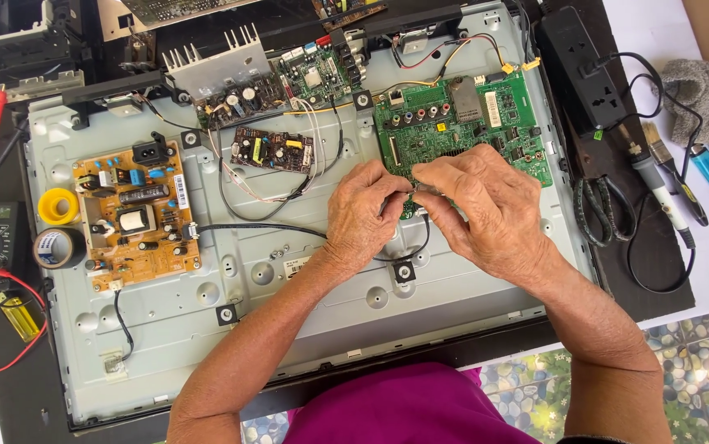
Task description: Fastening a main circuit board to a television chassis using a screwdriver and screws.
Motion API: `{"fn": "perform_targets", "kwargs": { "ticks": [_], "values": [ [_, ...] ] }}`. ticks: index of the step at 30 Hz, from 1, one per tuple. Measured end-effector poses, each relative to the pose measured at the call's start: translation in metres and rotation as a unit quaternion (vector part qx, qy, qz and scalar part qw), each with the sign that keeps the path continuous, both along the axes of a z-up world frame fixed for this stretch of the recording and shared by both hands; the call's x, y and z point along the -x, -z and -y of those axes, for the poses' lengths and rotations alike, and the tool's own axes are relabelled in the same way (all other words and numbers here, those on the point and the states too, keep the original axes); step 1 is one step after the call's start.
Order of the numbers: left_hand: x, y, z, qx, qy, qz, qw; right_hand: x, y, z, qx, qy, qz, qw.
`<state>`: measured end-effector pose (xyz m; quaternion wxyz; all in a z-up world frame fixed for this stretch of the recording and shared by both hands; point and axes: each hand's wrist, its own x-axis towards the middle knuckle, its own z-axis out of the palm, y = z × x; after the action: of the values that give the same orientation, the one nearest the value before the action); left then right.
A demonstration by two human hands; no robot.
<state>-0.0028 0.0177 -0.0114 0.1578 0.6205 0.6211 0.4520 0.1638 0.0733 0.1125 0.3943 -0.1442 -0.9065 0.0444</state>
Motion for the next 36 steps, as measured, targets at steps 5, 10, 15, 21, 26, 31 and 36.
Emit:
{"fn": "perform_targets", "kwargs": {
  "ticks": [5, 10, 15, 21, 26, 31, 36],
  "values": [
    [-0.001, 0.000, 0.000, -0.011, 0.003, -0.002, 1.000, -0.001, -0.003, -0.001, 0.022, -0.008, 0.002, 1.000],
    [-0.001, -0.002, 0.000, -0.015, -0.001, -0.013, 1.000, -0.002, -0.013, 0.000, 0.136, -0.044, -0.023, 0.990],
    [0.000, 0.001, -0.001, -0.028, 0.008, -0.006, 1.000, -0.007, 0.011, -0.004, 0.098, 0.006, -0.028, 0.995],
    [0.000, 0.006, -0.001, -0.041, 0.001, -0.007, 0.999, -0.004, 0.000, -0.001, 0.057, -0.011, 0.011, 0.998],
    [0.000, 0.006, -0.002, -0.050, -0.008, -0.014, 0.999, 0.002, -0.008, 0.002, 0.104, -0.050, -0.014, 0.993],
    [0.000, 0.005, -0.001, -0.061, -0.014, -0.024, 0.998, -0.001, 0.005, -0.003, 0.080, -0.027, -0.006, 0.996],
    [-0.001, 0.004, 0.000, -0.054, -0.014, -0.011, 0.998, 0.002, 0.010, -0.007, 0.086, -0.027, -0.038, 0.995]
  ]
}}
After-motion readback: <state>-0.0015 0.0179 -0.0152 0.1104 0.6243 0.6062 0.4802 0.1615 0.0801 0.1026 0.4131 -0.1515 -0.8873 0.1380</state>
